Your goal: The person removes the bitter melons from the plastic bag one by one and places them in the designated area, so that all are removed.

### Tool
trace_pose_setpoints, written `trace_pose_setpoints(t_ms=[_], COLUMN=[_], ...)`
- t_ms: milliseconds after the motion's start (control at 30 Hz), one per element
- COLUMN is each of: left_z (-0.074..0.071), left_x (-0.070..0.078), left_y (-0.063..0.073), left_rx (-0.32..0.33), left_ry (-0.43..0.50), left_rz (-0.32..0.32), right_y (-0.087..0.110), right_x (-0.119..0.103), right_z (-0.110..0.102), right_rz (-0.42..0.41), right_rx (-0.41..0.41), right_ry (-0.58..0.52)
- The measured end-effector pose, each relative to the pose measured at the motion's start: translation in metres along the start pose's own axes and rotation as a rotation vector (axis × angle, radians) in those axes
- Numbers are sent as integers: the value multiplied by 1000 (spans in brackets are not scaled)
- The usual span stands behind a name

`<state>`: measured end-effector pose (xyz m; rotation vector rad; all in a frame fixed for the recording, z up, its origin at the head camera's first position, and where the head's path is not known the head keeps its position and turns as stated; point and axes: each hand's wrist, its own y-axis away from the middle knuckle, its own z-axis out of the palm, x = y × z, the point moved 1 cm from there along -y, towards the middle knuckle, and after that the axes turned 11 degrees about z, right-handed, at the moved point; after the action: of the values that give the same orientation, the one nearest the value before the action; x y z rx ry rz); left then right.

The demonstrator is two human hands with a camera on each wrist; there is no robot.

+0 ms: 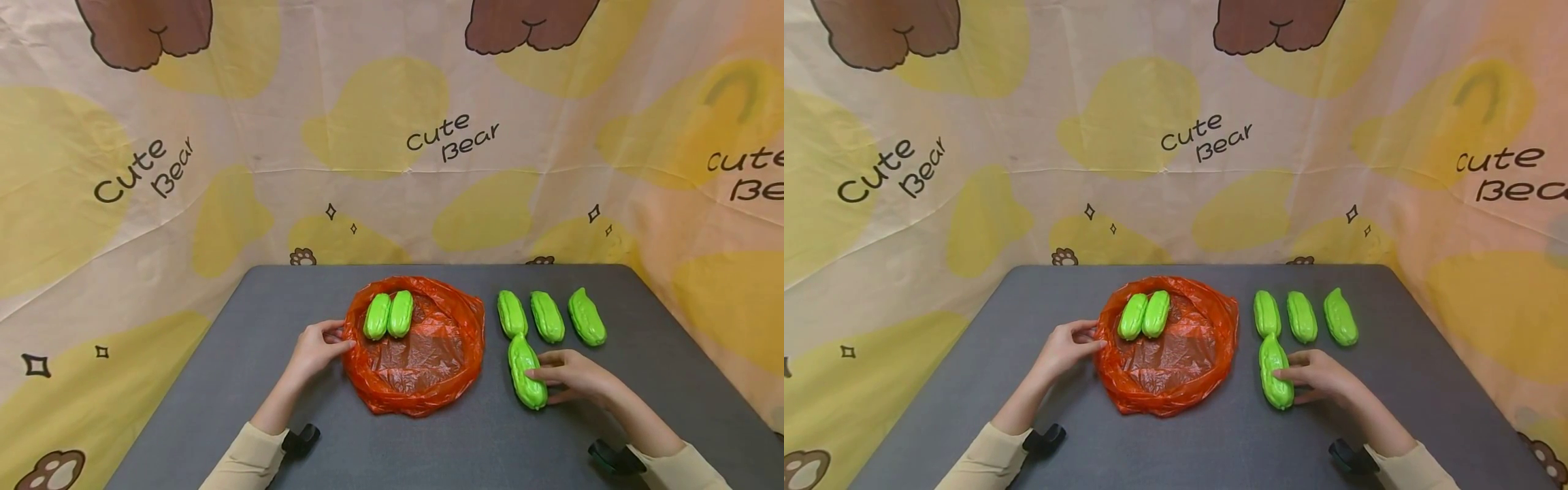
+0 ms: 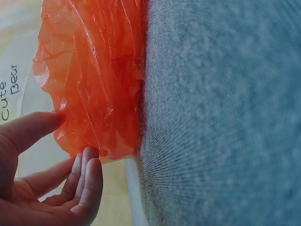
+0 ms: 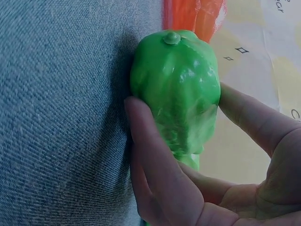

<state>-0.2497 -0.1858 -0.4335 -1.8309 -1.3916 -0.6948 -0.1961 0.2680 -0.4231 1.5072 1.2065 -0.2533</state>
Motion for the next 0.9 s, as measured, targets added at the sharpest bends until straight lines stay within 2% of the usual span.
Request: trace_pose_setpoints(t_ms=[300, 900], left_z=[0, 1], left_x=[1, 1], left_y=[1, 0], left_rx=[8, 10], left_ry=[5, 0], left_rz=[13, 2], right_y=[0, 0], right_x=[2, 0], right_z=[-2, -6], right_rz=[-18, -10], right_rx=[-2, -5], right_ry=[-7, 0])
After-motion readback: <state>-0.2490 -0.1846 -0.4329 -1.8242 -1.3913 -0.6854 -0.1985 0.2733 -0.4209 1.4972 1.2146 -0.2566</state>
